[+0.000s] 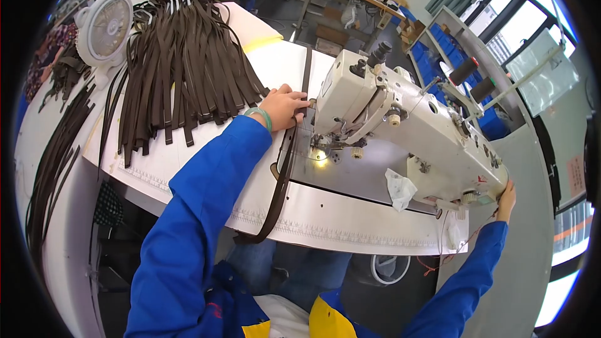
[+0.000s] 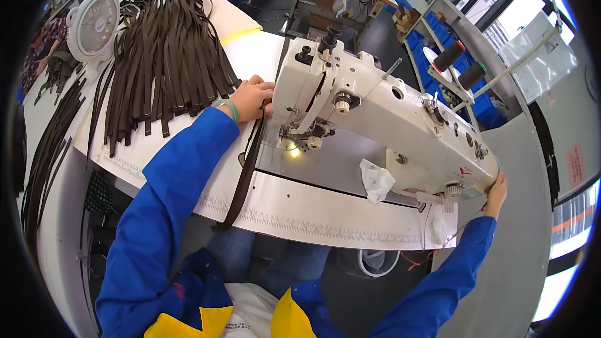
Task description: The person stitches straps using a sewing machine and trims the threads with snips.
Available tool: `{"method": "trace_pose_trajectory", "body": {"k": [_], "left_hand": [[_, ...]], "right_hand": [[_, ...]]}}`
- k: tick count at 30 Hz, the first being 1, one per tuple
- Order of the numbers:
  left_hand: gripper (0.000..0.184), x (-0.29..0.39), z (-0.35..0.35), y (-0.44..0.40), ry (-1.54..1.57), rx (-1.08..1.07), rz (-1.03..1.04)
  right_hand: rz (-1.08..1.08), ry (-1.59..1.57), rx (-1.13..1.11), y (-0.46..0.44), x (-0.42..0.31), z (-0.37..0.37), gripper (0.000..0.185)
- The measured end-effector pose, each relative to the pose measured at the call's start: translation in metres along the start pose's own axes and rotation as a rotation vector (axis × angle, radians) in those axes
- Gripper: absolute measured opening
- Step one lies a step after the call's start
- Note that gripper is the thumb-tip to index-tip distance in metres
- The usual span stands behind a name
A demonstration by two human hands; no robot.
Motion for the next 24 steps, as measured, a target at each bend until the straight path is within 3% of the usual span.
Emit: {"method": "trace_pose_trajectory", "body": {"k": [2, 5, 8, 11, 12, 14, 18, 22, 24], "left_hand": [[0.038, 0.0, 0.001, 0.001, 0.005, -0.006, -0.016], [0.039, -0.001, 0.001, 0.0, 0.047, -0.007, -0.043], [0.05, 0.002, -0.005, 0.004, 0.121, -0.15, 0.051], [0.058, 0.046, -0.025, 0.045, -0.253, 0.039, 0.214], [0.052, 0.059, -0.022, 0.059, -0.312, 0.091, 0.15], [0.049, 0.088, -0.011, 0.088, -0.273, 0.034, 0.111], [0.041, 0.133, 0.005, 0.102, -0.34, -0.069, 0.232], [0.037, 0.128, 0.013, 0.091, -0.399, -0.047, 0.182], [0.036, 0.125, 0.012, 0.088, -0.412, -0.017, 0.177]], "right_hand": [[0.248, -0.188, -0.079, 0.047, -0.012, -0.002, 0.053], [0.296, -0.917, -0.049, 0.091, -0.009, 0.039, 0.047], [0.337, -1.165, -0.006, 0.103, -0.022, 0.046, 0.043], [0.289, -1.179, -0.053, 0.108, -0.03, 0.039, 0.041], [0.293, -1.184, -0.05, 0.108, -0.03, 0.04, 0.041], [0.301, -1.187, -0.047, 0.107, -0.028, 0.043, 0.042], [0.329, -1.175, 0.006, 0.108, -0.035, 0.041, 0.043], [0.501, -1.01, -0.004, 0.092, -0.038, 0.016, 0.052], [0.25, -0.61, 0.109, 0.059, -0.029, -0.002, 0.054]]}}
Point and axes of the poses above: each hand's wrist, its own y-axis away from the middle knuckle, its own z-axis out of the palm, x = y × z, the point moved 4 cm from there along -y, towards the middle knuckle, and after that the axes turned 12 degrees about y, right-handed, at the moved point
